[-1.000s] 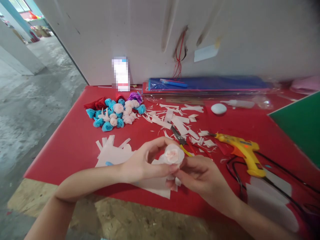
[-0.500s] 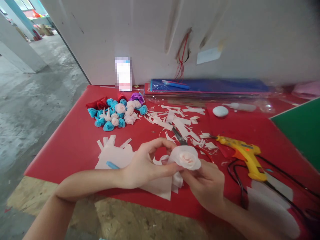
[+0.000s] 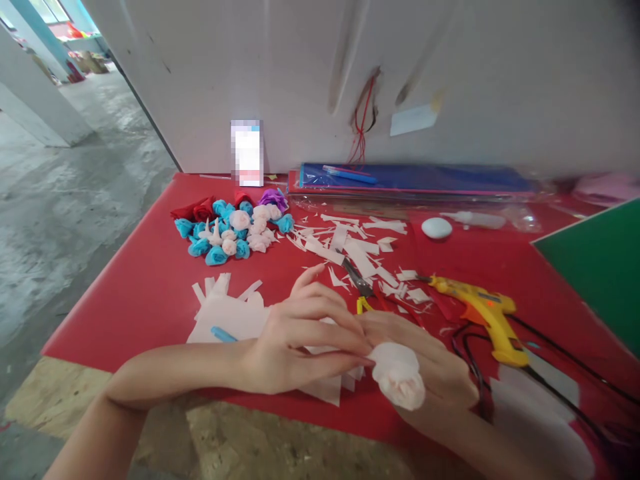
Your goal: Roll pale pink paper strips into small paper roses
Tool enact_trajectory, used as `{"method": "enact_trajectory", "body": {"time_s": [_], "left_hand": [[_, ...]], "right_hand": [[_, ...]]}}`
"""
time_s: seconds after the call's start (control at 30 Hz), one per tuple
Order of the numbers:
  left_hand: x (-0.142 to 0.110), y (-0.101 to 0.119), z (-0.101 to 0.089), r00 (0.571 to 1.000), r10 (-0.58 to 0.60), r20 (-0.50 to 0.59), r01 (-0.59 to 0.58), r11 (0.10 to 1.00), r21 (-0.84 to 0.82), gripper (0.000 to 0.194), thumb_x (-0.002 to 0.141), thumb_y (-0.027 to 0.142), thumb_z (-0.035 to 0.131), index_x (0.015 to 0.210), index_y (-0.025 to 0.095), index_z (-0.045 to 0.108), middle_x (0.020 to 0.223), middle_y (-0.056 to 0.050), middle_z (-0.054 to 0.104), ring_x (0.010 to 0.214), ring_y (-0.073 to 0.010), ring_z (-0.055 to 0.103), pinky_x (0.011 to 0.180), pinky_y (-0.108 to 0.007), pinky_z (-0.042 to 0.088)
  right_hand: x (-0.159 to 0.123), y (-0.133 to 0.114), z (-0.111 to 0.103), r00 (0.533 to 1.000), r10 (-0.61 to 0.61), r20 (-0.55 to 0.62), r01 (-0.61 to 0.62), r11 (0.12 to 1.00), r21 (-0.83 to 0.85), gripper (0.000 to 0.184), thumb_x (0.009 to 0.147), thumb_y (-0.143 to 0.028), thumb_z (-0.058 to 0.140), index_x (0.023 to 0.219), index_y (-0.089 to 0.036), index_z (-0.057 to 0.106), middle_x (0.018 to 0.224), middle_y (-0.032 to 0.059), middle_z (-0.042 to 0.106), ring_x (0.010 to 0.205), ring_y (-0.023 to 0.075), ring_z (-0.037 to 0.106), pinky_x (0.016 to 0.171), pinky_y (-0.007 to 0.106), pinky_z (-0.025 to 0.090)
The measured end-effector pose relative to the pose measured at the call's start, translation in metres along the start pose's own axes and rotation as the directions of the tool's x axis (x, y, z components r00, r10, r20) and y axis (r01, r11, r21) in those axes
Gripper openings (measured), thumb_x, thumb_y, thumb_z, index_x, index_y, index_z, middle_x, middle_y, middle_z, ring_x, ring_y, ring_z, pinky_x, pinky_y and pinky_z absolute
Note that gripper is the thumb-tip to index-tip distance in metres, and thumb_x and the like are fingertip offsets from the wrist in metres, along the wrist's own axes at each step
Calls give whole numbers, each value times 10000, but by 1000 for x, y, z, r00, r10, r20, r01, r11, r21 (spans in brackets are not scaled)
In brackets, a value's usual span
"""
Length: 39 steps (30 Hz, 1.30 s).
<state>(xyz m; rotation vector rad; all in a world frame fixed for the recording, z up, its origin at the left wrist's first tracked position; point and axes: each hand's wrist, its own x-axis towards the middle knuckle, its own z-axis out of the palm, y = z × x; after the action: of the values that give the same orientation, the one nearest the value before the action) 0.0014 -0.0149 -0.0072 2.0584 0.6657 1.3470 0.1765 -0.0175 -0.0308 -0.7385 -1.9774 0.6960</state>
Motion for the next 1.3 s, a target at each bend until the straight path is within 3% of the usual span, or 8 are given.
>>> {"method": "enact_trajectory", "body": {"time_s": [0.17,0.33,0.47,0.6,0.83,1.0,1.17,1.3], "left_hand": [[1,1,-1,999,-35,-1,35,999,1,106,788,203,551,743,223,645,738,-26,671,728,-145,575,774,-356,451],[1,-1,1,996,-93,-4,92,990,-105,67,772,250,582,786,205,629,758,-37,640,724,-141,583,689,-314,467],[3,-2,-1,989,-148,-2,143,958,-247,110,740,208,626,849,193,621,770,-27,617,731,-130,555,760,-321,445],[6,-3,-5,944,-319,80,323,853,-410,144,819,188,517,871,195,651,795,-36,623,787,-139,520,792,-317,410],[8,0,-11,843,-457,282,533,649,-543,165,785,150,550,838,224,688,722,-13,586,730,-126,489,726,-273,393],[14,10,-19,848,-332,412,512,711,-481,207,760,61,496,832,132,676,698,-36,555,721,-126,464,728,-269,384],[20,19,-23,849,-253,465,443,820,-363,200,786,99,451,790,34,641,711,-96,564,720,-152,484,741,-295,403],[23,23,-23,835,-252,489,426,859,-284,208,790,103,448,775,3,630,689,-113,574,695,-152,491,751,-296,403]], "right_hand": [[5,-9,-5,990,-107,-87,100,992,-82,167,835,-207,479,908,-266,618,784,45,694,712,207,656,659,329,527],[10,-16,-6,987,-149,-63,136,974,-178,142,832,-236,498,893,-253,625,755,54,699,685,209,660,660,310,529],[14,-20,-4,991,-35,-129,15,989,-148,124,817,-248,536,742,-261,633,635,8,676,572,180,639,555,280,521],[19,-17,-4,992,65,-113,-76,992,-99,186,808,-263,560,627,-257,603,522,-24,625,468,149,597,426,245,468],[31,-13,-12,977,-205,57,212,964,-160,316,891,-279,415,628,-209,574,574,17,644,522,126,609,479,212,477],[34,-13,-18,928,-307,212,352,909,-223,343,900,-156,360,614,-192,546,531,18,607,501,115,576,475,211,440],[29,-11,-19,933,-154,326,213,965,-154,342,917,-187,322,597,-206,444,495,-33,494,435,85,466,420,201,366],[26,-8,-22,912,-140,385,204,970,-132,285,910,-173,345,634,-210,409,521,-47,440,437,80,394,424,206,327]]}}
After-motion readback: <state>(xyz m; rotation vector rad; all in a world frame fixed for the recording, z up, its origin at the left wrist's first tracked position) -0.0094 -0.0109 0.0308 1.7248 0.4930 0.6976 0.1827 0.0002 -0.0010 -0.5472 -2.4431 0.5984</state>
